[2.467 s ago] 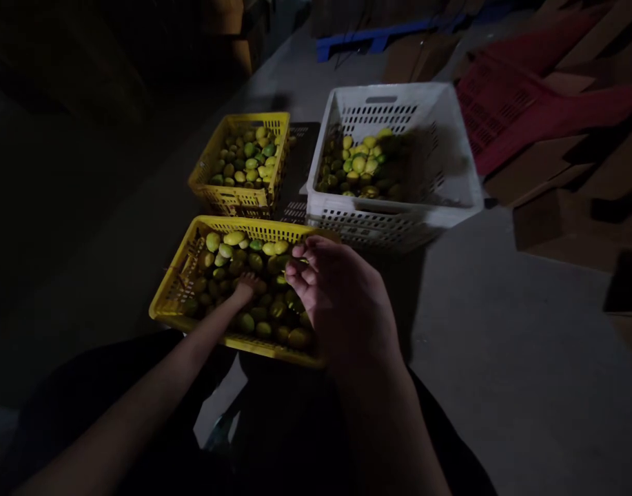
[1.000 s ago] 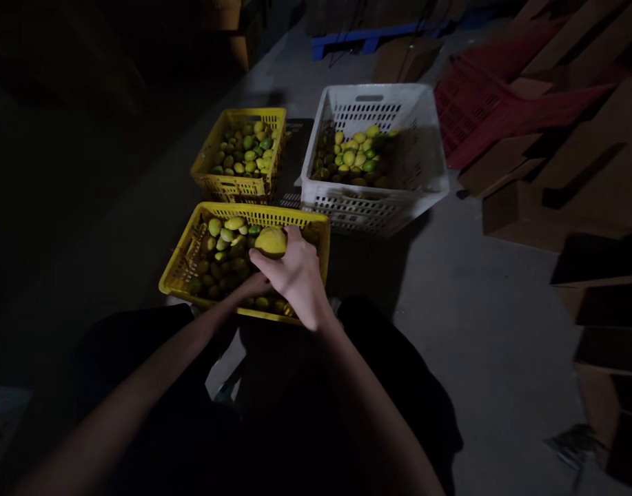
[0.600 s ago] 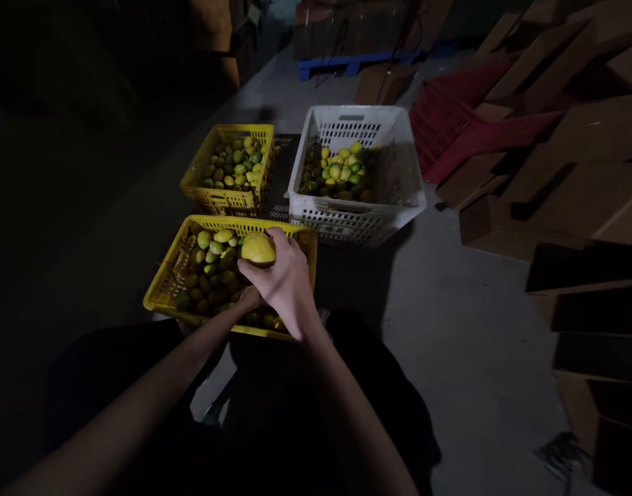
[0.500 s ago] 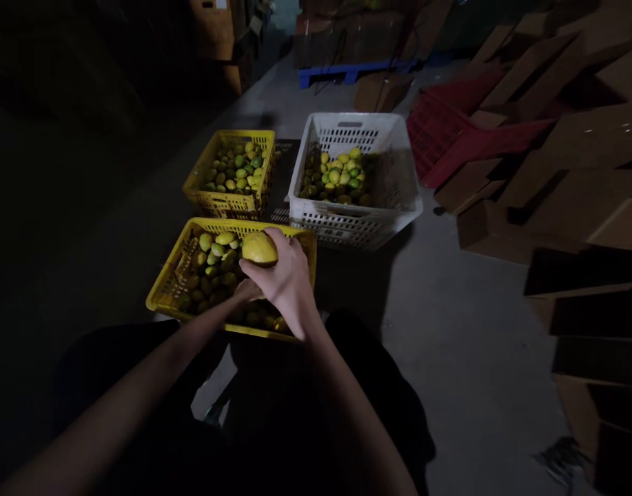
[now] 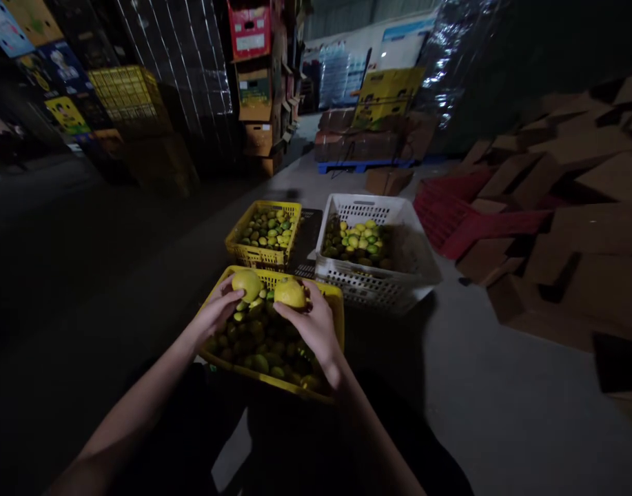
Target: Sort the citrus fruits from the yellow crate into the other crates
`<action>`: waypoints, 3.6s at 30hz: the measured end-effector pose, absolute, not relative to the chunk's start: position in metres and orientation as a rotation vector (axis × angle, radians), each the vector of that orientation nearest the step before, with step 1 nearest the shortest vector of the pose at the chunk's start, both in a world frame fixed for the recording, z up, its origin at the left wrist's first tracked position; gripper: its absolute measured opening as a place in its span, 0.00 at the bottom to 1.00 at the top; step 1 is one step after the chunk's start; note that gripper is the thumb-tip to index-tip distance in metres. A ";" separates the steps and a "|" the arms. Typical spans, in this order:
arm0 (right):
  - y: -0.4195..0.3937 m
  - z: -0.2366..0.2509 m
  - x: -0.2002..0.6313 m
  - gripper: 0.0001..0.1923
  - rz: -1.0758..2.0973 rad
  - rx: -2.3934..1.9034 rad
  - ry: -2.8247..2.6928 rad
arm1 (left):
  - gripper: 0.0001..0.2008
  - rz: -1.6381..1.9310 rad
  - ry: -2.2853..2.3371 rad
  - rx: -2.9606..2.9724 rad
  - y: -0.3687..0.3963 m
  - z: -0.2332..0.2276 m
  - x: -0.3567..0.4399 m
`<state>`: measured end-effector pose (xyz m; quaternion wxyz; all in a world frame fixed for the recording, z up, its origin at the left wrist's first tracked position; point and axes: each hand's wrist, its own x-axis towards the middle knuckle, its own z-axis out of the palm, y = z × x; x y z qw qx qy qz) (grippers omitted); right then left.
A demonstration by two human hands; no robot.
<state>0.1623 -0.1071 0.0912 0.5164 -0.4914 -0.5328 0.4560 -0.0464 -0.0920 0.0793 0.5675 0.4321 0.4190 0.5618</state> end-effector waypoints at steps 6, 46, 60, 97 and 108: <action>-0.118 0.090 0.148 0.27 1.281 -1.157 -1.241 | 0.27 1.343 0.880 0.827 -0.106 0.070 -0.041; -0.106 0.085 0.161 0.24 1.548 -0.934 -0.950 | 0.20 1.346 0.744 0.664 -0.115 0.080 -0.040; -0.108 0.089 0.149 0.09 1.729 -0.971 -0.771 | 0.26 1.277 0.998 0.725 -0.115 0.084 -0.039; -0.107 0.081 0.140 0.34 0.893 -1.073 -1.325 | 0.31 1.439 0.966 1.155 -0.115 0.083 -0.041; -0.109 0.076 0.141 0.32 0.837 -1.065 -1.408 | 0.30 1.458 1.013 1.282 -0.116 0.082 -0.047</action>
